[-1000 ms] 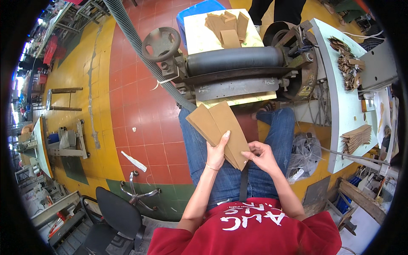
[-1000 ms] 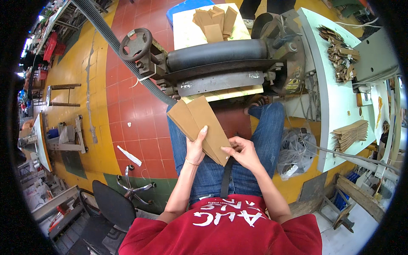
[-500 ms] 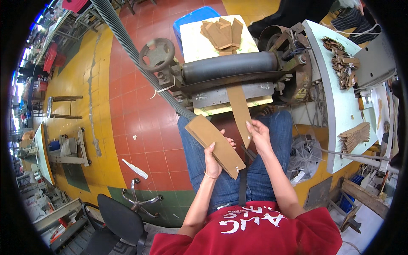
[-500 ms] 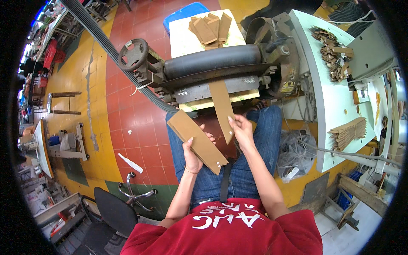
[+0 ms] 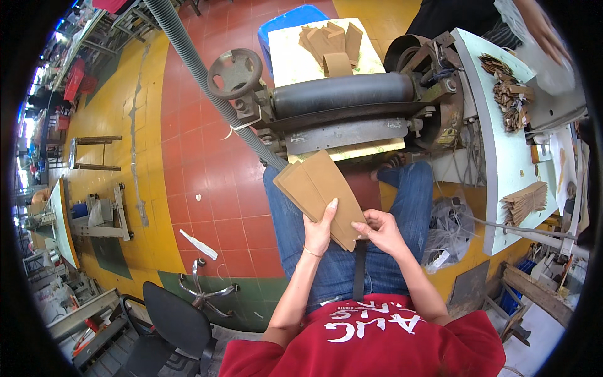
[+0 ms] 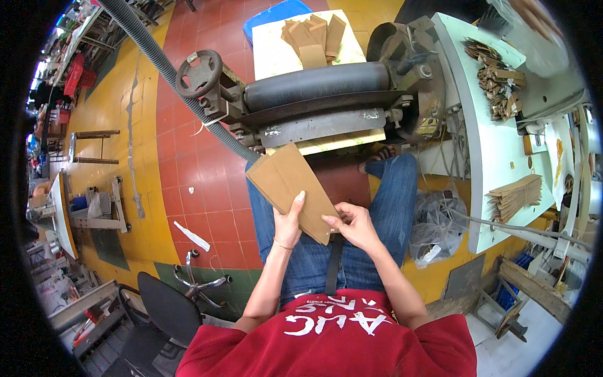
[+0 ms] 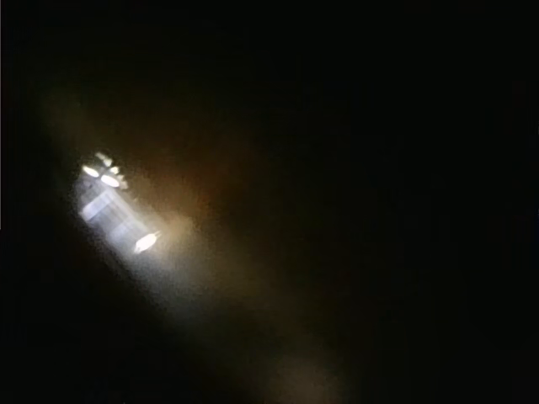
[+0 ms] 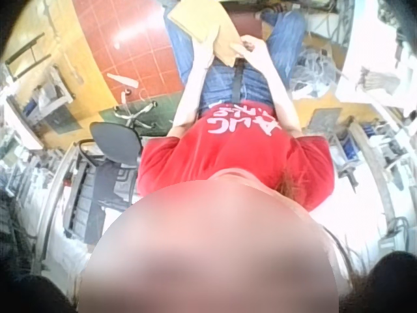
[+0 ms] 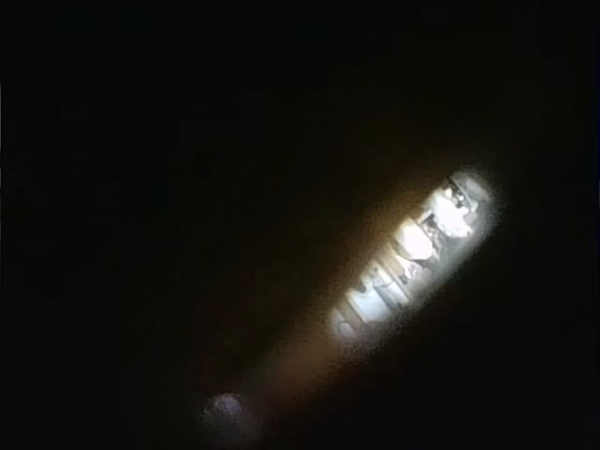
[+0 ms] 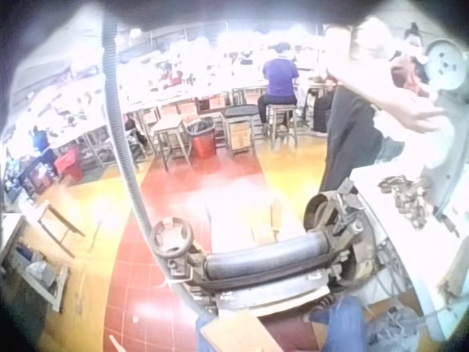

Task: The person sits at a sanding machine and feeds flat cardboard pieces through the rollers one at a time. They stack the processed pieces on a nearby surface and occasionally adjust the pile.

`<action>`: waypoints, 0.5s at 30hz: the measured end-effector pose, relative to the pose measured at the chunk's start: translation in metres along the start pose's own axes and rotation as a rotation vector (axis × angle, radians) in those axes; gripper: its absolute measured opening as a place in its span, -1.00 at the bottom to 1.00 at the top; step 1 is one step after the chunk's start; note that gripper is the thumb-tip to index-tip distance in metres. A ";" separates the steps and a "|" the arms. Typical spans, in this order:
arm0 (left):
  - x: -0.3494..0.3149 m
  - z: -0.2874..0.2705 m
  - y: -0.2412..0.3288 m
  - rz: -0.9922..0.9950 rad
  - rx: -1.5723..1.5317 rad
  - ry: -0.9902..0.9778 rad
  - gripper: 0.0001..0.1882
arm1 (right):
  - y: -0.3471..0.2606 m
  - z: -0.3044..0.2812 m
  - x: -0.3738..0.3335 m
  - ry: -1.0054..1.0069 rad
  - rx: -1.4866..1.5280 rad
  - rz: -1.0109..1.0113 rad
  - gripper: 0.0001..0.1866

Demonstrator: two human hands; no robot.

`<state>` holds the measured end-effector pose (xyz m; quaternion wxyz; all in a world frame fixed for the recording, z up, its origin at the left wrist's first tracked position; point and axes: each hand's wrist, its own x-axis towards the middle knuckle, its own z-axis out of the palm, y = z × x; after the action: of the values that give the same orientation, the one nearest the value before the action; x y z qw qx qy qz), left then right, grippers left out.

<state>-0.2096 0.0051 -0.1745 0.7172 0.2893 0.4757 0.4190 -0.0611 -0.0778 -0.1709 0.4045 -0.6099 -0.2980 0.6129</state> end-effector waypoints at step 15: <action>0.000 -0.017 0.002 -0.013 -0.119 -0.102 -0.48 | 0.025 -0.019 0.056 0.318 0.221 0.058 -0.66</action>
<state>-0.2264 0.0066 -0.1793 0.7592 0.2641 0.4148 0.4264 -0.0413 -0.0442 -0.2223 0.4933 -0.6592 -0.1436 0.5491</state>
